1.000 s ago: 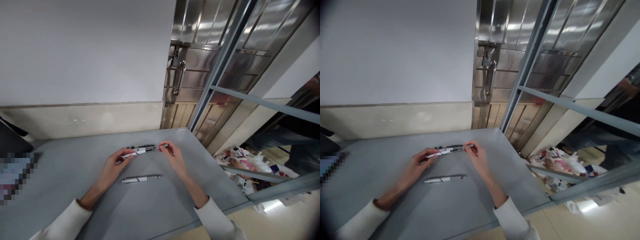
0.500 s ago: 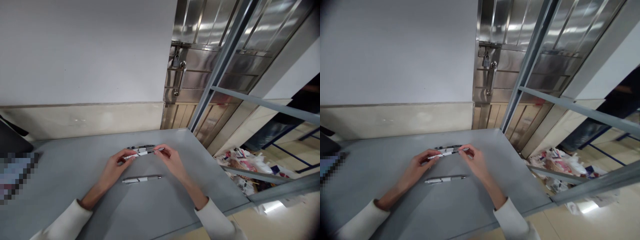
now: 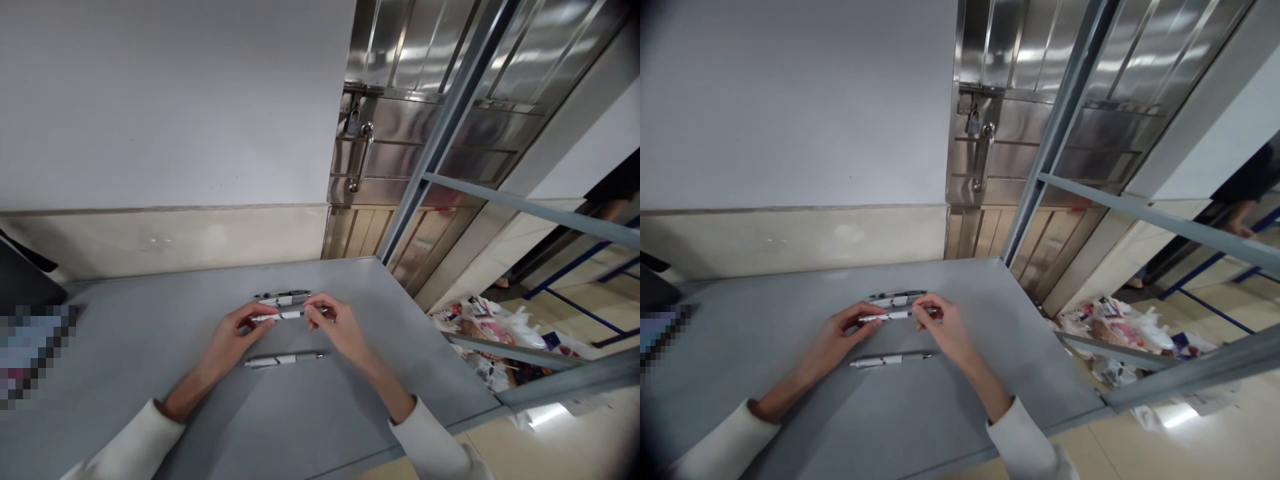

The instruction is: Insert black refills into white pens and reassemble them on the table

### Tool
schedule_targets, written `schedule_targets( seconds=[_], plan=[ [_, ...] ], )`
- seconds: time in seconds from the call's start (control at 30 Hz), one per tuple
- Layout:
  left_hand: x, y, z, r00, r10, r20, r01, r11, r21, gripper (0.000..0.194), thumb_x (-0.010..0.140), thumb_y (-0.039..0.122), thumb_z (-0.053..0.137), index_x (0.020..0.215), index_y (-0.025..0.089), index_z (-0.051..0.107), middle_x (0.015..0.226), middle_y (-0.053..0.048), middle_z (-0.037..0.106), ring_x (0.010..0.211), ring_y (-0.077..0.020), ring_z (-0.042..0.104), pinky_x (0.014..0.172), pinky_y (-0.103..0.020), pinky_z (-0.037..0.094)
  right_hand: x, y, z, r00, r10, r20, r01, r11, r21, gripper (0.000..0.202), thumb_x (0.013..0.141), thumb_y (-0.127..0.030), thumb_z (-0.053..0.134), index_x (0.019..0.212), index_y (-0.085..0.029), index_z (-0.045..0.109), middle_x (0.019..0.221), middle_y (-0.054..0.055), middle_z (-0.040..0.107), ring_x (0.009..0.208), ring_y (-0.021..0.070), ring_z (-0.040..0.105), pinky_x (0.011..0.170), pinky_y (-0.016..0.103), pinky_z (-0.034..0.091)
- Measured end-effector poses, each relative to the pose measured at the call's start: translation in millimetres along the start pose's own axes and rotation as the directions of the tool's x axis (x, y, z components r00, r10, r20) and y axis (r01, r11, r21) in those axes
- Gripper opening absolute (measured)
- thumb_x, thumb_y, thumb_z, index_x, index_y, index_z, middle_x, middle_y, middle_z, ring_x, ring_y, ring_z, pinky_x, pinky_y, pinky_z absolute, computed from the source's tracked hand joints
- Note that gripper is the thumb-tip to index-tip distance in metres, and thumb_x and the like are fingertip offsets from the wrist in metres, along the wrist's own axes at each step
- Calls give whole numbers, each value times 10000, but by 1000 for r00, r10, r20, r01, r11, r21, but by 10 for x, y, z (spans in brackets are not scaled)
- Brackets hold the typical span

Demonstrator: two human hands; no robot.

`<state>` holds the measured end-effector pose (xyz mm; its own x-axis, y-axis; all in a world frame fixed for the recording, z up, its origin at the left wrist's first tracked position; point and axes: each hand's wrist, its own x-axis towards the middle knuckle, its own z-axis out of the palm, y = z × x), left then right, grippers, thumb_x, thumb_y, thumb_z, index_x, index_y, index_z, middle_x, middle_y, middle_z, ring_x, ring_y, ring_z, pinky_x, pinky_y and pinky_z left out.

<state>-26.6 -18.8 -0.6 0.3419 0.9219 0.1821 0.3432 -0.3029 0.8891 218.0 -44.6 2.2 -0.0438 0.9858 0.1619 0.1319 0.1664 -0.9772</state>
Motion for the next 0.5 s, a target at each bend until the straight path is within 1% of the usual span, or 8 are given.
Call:
schedule_targets(
  seconds=[0.07,0.13,0.2,0.27,0.3,0.37,0.43,0.5],
  plan=[
    [-4,8,3,1000,10,7,-11,1000,6,266,934,450,670,1059,251,794,1090,-55,805,998,-257,730,835,-337,560,-2,19,11,999,42,15,-42,999,19,315,952,-532,656,939,-219,694,671,-12,656,571,152,599,606,296,505],
    [-5,12,3,1000,8,10,-8,1000,14,267,933,450,671,1058,250,798,1089,-56,808,979,-255,731,828,-338,562,-4,31,15,997,63,40,-64,997,36,359,976,-569,600,966,-218,678,626,-18,627,548,156,570,577,294,476],
    [-3,15,0,1000,-5,2,5,1000,21,276,931,457,668,1056,248,798,1083,-55,810,949,-253,731,816,-341,562,-8,33,11,997,46,59,-48,998,35,348,994,-553,569,1025,-226,683,678,-7,640,611,166,591,617,297,478],
    [0,16,-4,1000,-22,-14,22,1000,22,282,930,463,669,1058,248,797,1077,-52,810,934,-253,730,812,-342,560,-10,27,1,999,13,52,-13,1000,9,279,984,-489,597,1082,-246,692,791,1,655,688,167,601,674,299,479],
    [1,15,-6,999,-28,-18,28,999,19,282,929,465,671,1060,248,796,1078,-50,810,935,-252,729,817,-342,558,-10,23,-3,999,-1,46,1,1000,-3,250,974,-460,616,1095,-256,694,815,-2,645,700,166,592,684,297,471],
    [2,9,-8,999,-35,-13,35,999,10,279,930,470,678,1062,253,794,1086,-46,808,949,-250,727,834,-343,554,-11,19,-10,999,-1,44,1,1000,-10,237,975,-454,617,1086,-257,687,748,-19,591,652,162,547,654,295,438],
    [-1,0,-9,999,-34,2,34,999,5,277,935,477,681,1064,258,793,1094,-44,806,965,-249,722,851,-344,548,-11,22,-13,998,28,61,-27,1000,-6,292,1009,-507,558,1052,-243,676,620,-45,499,569,159,474,599,296,382],
    [-4,-8,-11,999,-36,15,36,999,6,282,940,482,678,1072,260,792,1105,-47,803,969,-248,718,856,-345,543,-10,26,-15,996,50,77,-49,999,-14,360,1033,-544,497,1014,-231,676,564,-56,442,540,157,432,585,300,347]
  ],
)
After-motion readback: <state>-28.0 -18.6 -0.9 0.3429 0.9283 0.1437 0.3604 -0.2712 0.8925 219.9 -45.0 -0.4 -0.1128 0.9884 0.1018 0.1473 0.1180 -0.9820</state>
